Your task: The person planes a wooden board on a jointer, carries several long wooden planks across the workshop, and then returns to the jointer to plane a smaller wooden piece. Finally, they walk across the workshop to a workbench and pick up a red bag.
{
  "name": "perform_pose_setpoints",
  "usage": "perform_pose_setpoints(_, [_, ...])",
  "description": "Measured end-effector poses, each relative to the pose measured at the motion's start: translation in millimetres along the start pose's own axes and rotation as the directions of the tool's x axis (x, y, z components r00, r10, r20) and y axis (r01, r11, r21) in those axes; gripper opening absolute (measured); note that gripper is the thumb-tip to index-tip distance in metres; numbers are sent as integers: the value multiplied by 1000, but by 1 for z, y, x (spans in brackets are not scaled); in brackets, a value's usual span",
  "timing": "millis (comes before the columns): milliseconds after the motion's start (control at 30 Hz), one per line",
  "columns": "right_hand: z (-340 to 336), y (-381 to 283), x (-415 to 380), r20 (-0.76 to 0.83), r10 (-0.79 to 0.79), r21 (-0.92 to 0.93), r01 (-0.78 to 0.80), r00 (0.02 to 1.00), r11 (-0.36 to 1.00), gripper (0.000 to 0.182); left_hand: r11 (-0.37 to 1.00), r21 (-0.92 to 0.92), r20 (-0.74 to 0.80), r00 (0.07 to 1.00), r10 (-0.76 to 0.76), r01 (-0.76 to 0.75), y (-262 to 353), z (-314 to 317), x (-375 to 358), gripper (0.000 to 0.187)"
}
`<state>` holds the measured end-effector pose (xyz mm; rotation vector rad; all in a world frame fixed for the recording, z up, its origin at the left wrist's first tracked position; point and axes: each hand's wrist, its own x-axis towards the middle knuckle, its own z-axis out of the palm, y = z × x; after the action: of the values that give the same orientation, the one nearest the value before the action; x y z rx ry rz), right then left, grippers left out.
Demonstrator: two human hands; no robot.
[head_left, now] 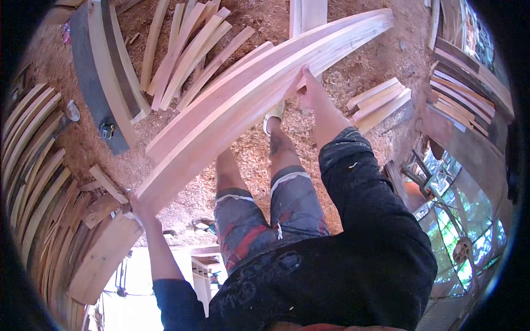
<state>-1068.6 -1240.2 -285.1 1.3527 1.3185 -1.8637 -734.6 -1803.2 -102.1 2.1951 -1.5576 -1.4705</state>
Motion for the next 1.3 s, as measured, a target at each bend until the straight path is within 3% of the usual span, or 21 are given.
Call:
perform_pose_setpoints(133, [0,6,14,-4,-20,-250,18,1000,968,54,998,-33,52,997,-57,59,-8,49,23,53])
perform_pose_setpoints(200, [-7,21,37,90,-107,-267,127,990,955,52,991,-7,63,989,133,-133,-36,64,53,49])
perform_pose_setpoints(233, [-2,19,34,40,-57,-375,68,998,924,52,974,3,69,971,227,-228,-48,69,66,47])
perform_pose_setpoints(333, [28,15,22,-58,-41,-531,4,997,848,52,1000,28,274,962,-19,12,-32,110,81,39])
perform_pose_setpoints(433, [35,30,28,32,-165,-566,154,986,810,53,889,327,565,820,88,-321,-37,123,111,35])
perform_pose_setpoints(533, [31,48,46,143,-187,-696,233,972,679,59,951,270,500,866,-2,-154,-51,140,151,33])
perform_pose_setpoints(600, [53,46,24,51,-183,-701,166,982,694,63,979,203,412,908,-83,-3,-52,156,157,40])
perform_pose_setpoints(633, [49,56,32,104,-315,-827,258,943,499,68,980,198,415,905,-94,11,-59,157,176,42])
perform_pose_setpoints(700, [28,72,55,395,-320,-907,422,861,16,82,977,211,456,883,-110,12,-74,151,202,47])
perform_pose_setpoints(767, [22,64,38,442,-202,-896,418,874,-150,86,971,239,553,825,-118,-22,-86,156,214,52])
perform_pose_setpoints(833, [30,63,3,282,-52,-959,283,958,16,82,976,219,530,841,-111,-9,-88,163,214,55])
perform_pose_setpoints(867, [27,67,-10,313,-9,-949,312,950,-47,79,979,204,513,853,-101,-7,-87,165,219,57])
perform_pose_setpoints(900, [25,73,-26,345,41,-932,347,938,-102,76,811,526,322,943,89,-256,-93,170,219,59])
perform_pose_setpoints(933, [20,83,-42,320,54,-945,323,946,-56,67,486,798,190,913,360,-358,-110,176,227,61])
perform_pose_setpoints(967, [13,100,-53,300,68,-953,302,951,-6,60,95,957,154,758,633,-273,-110,180,232,64])
perform_pose_setpoints(1033, [-10,145,-59,444,100,-885,453,891,-105,46,105,840,348,676,649,-533,-81,207,146,64])
perform_pose_setpoints(1100, [-35,197,-71,488,-28,-872,487,872,-36,41,177,398,787,434,439,-900,-83,226,132,58])
perform_pose_setpoints(1133, [-37,201,-90,543,35,-836,544,839,-75,41,481,385,836,518,180,-788,-73,240,100,56])
perform_pose_setpoints(1167, [-38,201,-110,591,100,-793,599,801,-111,40,712,416,859,501,-105,-565,-64,256,55,53])
perform_pose_setpoints(1233, [-41,200,-151,515,58,-856,516,855,-3,40,700,548,819,465,-336,-459,-44,277,-11,51])
perform_pose_setpoints(1300, [-52,204,-177,416,20,-902,410,909,132,40,516,451,887,432,-166,-729,-50,288,-37,47])
